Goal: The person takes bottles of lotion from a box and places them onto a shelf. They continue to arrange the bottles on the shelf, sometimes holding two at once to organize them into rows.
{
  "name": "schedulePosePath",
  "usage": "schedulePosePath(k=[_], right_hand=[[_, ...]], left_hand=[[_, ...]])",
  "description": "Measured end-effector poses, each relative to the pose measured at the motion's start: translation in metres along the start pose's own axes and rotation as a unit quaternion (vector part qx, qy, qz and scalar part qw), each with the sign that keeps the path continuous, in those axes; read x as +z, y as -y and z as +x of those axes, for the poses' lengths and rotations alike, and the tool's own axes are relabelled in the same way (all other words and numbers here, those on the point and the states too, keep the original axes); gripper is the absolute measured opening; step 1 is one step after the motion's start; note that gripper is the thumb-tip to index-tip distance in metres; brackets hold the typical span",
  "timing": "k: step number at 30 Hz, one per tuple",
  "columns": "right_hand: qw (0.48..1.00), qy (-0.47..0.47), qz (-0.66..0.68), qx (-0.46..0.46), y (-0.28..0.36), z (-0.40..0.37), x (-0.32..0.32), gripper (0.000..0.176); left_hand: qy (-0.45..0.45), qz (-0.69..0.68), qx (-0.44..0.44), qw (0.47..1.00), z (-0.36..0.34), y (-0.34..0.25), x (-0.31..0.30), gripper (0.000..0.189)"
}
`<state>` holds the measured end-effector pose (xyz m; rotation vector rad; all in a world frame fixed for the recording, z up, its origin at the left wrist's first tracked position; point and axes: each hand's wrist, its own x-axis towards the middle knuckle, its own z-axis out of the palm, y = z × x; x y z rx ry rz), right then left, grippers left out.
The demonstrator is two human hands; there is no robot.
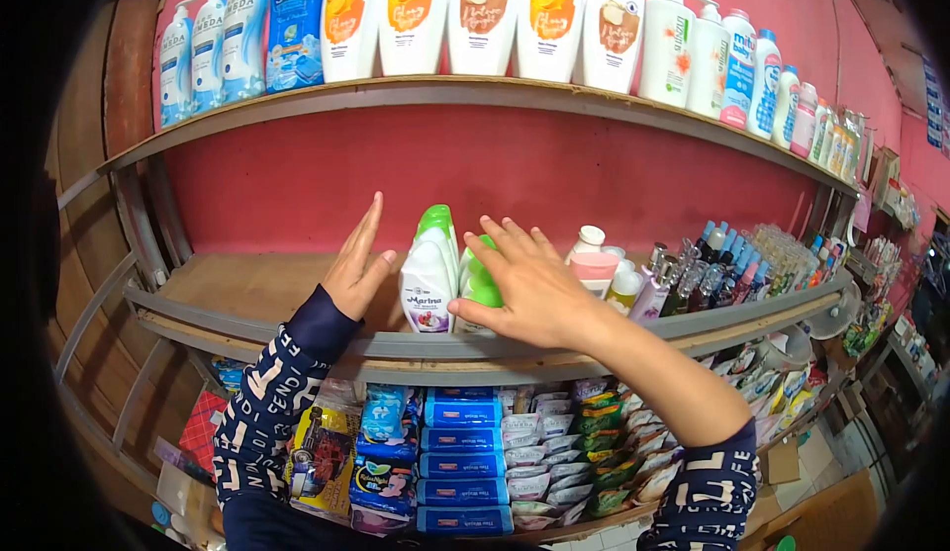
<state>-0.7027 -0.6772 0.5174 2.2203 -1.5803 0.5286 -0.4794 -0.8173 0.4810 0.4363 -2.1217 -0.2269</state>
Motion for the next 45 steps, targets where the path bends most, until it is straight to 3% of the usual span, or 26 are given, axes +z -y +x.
schedulePosePath(k=[2,6,11,18,27,37,40,43,45], right_hand=[[1.000,-0.007,-0.024,0.018,-0.006,0.002,0.021,0.079],[0.996,0.034,0.052,0.063,-0.015,0.017,0.032,0.068],[0.993,0.049,0.089,0.053,-0.038,0.031,0.039,0.064],[0.994,0.029,0.100,0.038,-0.055,0.048,0.048,0.064],[0.990,-0.078,0.116,0.010,-0.061,0.060,0.064,0.057],[0.981,-0.088,0.171,0.001,-0.060,0.053,0.063,0.058],[0.979,-0.095,0.182,0.002,-0.064,0.056,0.060,0.058],[0.976,-0.105,0.190,-0.002,-0.069,0.056,0.057,0.056],[0.975,-0.111,0.194,-0.001,-0.070,0.056,0.053,0.055]], left_hand=[[0.002,-0.008,0.006,1.000,0.001,-0.002,0.006,0.065],[0.017,-0.023,-0.003,1.000,-0.001,-0.007,0.010,0.064],[0.018,-0.019,-0.004,1.000,-0.007,-0.003,0.008,0.063],[0.039,0.001,0.002,0.999,-0.008,-0.011,0.010,0.062],[0.050,0.069,0.031,0.996,-0.007,-0.015,0.016,0.058],[0.014,0.143,0.046,0.989,-0.005,-0.028,0.019,0.065],[-0.001,0.233,0.095,0.968,-0.004,-0.046,0.021,0.061],[0.066,0.286,0.200,0.935,-0.012,-0.065,0.038,0.055],[0.091,0.293,0.217,0.927,-0.015,-0.074,0.051,0.051]])
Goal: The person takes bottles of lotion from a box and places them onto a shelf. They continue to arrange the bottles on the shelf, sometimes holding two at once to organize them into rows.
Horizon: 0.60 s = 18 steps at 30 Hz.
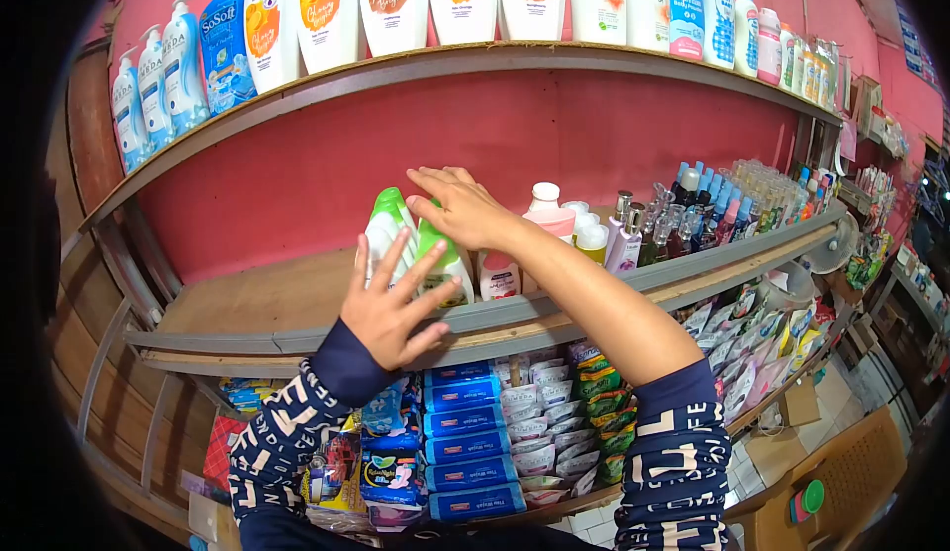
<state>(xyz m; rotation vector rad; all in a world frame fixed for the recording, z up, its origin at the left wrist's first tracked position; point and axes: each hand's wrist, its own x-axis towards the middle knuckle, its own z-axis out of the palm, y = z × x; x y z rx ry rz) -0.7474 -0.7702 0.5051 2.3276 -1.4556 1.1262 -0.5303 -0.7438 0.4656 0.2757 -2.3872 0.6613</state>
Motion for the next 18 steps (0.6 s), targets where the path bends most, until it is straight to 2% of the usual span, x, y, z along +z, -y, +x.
schedulePosePath(k=[3,6,9,13,16,18], right_hand=[[1.000,-0.029,-0.001,-0.001,-0.005,0.003,-0.005,0.051],[0.999,0.007,-0.031,-0.010,-0.011,0.007,-0.016,0.039],[0.970,0.180,0.098,0.131,-0.005,0.018,-0.038,0.031],[0.981,0.172,0.063,0.065,-0.020,0.028,-0.028,0.028],[0.992,0.122,0.009,0.034,-0.027,0.037,-0.019,0.027],[0.990,0.131,-0.003,0.056,-0.027,0.042,-0.021,0.026]], left_hand=[[0.005,0.024,0.016,1.000,0.005,-0.008,0.004,0.049],[0.001,0.030,0.007,1.000,0.006,-0.014,0.003,0.050],[0.012,0.040,-0.023,0.999,0.008,-0.013,0.003,0.051],[0.016,0.046,-0.042,0.998,0.012,-0.005,0.005,0.051],[0.012,0.047,-0.035,0.998,0.016,0.000,0.011,0.048],[0.011,0.051,-0.034,0.998,0.020,0.001,0.011,0.046]])
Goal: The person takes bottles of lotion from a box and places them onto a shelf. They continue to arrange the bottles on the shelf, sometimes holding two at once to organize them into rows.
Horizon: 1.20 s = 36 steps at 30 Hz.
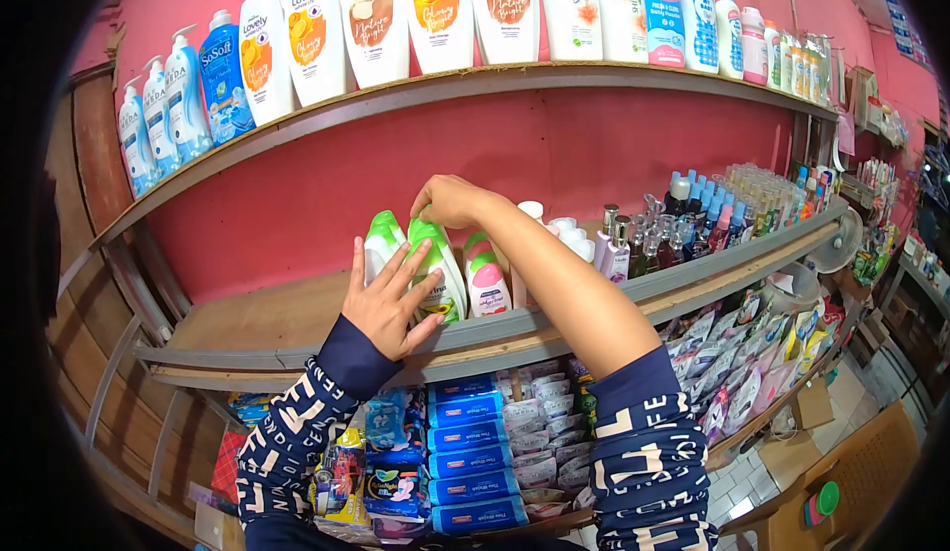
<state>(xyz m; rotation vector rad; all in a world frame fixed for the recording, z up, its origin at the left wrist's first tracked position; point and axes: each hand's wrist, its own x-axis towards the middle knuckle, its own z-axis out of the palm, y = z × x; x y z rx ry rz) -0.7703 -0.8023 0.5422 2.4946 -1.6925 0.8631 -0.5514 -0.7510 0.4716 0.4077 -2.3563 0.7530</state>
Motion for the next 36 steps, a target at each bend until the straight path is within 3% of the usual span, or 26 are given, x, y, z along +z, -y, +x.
schedulePosePath(k=[4,10,13,15,25,31,36], right_hand=[[0.999,-0.002,-0.018,0.042,0.003,0.001,-0.005,0.025],[0.997,-0.032,-0.061,-0.037,-0.002,-0.010,-0.004,0.025],[0.998,-0.028,-0.020,-0.061,-0.007,-0.010,-0.002,0.026],[0.999,-0.010,0.000,-0.038,-0.008,-0.005,-0.002,0.025],[0.999,0.024,0.017,-0.034,-0.001,-0.001,-0.008,0.025],[0.997,-0.004,0.063,-0.038,0.011,-0.008,-0.017,0.024],[0.999,0.033,0.018,-0.037,0.009,-0.007,-0.016,0.022]], left_hand=[[0.010,0.012,0.003,1.000,0.004,0.003,0.003,0.042],[-0.011,-0.007,0.007,1.000,0.002,0.003,0.006,0.037],[-0.004,-0.009,0.012,1.000,-0.001,0.001,0.002,0.037],[-0.004,-0.007,0.013,1.000,-0.003,0.001,0.001,0.038],[0.013,0.002,0.010,1.000,-0.009,0.000,0.000,0.045],[0.015,0.007,0.011,1.000,-0.012,0.000,0.001,0.048],[0.017,-0.016,0.018,1.000,-0.018,-0.002,0.001,0.051]])
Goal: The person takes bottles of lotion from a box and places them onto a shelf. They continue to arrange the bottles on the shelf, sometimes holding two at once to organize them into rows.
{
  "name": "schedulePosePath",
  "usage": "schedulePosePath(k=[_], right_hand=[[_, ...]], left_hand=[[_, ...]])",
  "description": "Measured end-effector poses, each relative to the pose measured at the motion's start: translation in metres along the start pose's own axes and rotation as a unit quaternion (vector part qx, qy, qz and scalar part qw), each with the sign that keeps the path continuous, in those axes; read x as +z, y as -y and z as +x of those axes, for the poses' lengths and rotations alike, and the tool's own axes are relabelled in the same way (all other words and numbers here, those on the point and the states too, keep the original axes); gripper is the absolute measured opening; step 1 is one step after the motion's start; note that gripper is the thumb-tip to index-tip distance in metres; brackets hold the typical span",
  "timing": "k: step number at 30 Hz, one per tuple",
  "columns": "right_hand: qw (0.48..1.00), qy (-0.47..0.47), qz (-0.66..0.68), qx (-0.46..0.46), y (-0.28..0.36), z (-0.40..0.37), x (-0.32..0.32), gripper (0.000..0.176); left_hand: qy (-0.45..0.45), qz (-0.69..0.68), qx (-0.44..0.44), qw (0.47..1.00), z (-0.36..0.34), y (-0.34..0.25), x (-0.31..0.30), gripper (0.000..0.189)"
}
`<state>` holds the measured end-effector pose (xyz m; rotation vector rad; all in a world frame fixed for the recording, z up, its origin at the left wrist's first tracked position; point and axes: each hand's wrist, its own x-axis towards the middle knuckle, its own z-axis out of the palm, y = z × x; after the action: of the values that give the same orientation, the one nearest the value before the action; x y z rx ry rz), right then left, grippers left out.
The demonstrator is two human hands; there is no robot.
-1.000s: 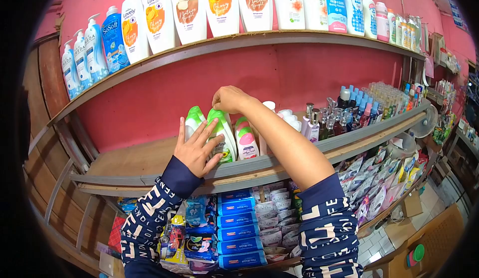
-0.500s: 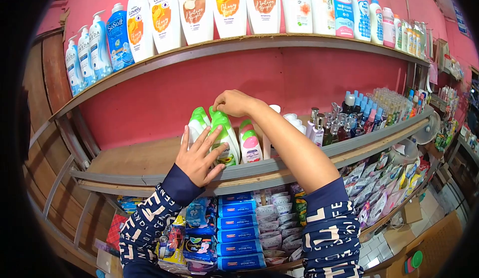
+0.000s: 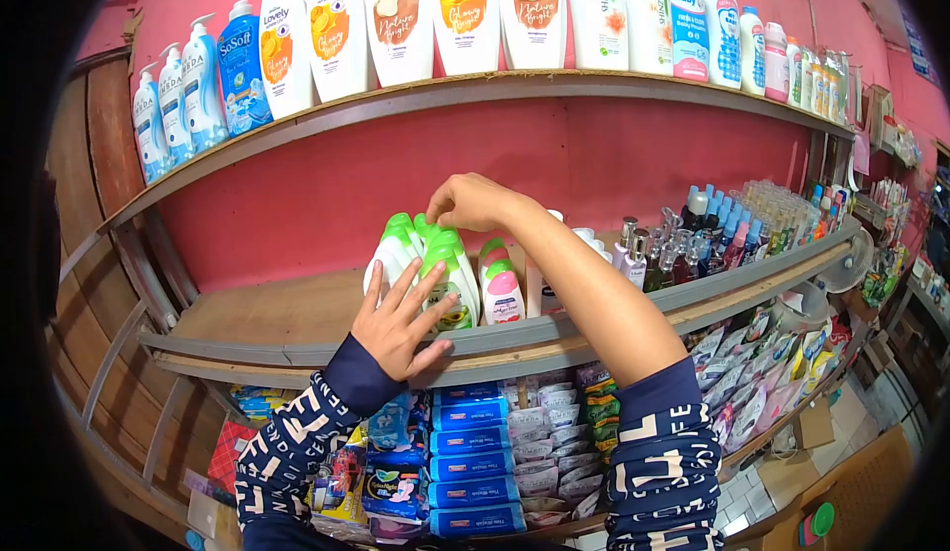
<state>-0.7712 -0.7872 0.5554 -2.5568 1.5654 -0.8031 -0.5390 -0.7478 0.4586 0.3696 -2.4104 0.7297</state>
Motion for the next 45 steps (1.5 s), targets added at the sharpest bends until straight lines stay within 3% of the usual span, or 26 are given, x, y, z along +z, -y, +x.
schedulePosePath(k=[6,13,19,28,45], right_hand=[[1.000,-0.009,-0.010,0.018,0.003,-0.001,0.001,0.021],[0.998,-0.055,-0.011,0.032,0.001,0.024,0.007,0.032],[0.998,0.045,-0.025,0.024,0.013,0.041,0.019,0.032],[0.992,0.015,-0.065,0.109,-0.019,0.059,0.013,0.022],[0.985,0.046,0.097,0.137,-0.031,0.036,0.000,0.024]], left_hand=[[0.004,-0.007,0.021,1.000,-0.011,-0.005,0.005,0.055],[0.006,-0.021,0.023,0.999,-0.012,-0.006,0.011,0.055],[-0.010,-0.034,0.032,0.999,-0.016,0.000,0.019,0.055],[-0.016,-0.067,0.050,0.996,-0.009,0.014,0.021,0.053],[-0.023,-0.069,0.067,0.995,-0.014,0.019,0.021,0.048]])
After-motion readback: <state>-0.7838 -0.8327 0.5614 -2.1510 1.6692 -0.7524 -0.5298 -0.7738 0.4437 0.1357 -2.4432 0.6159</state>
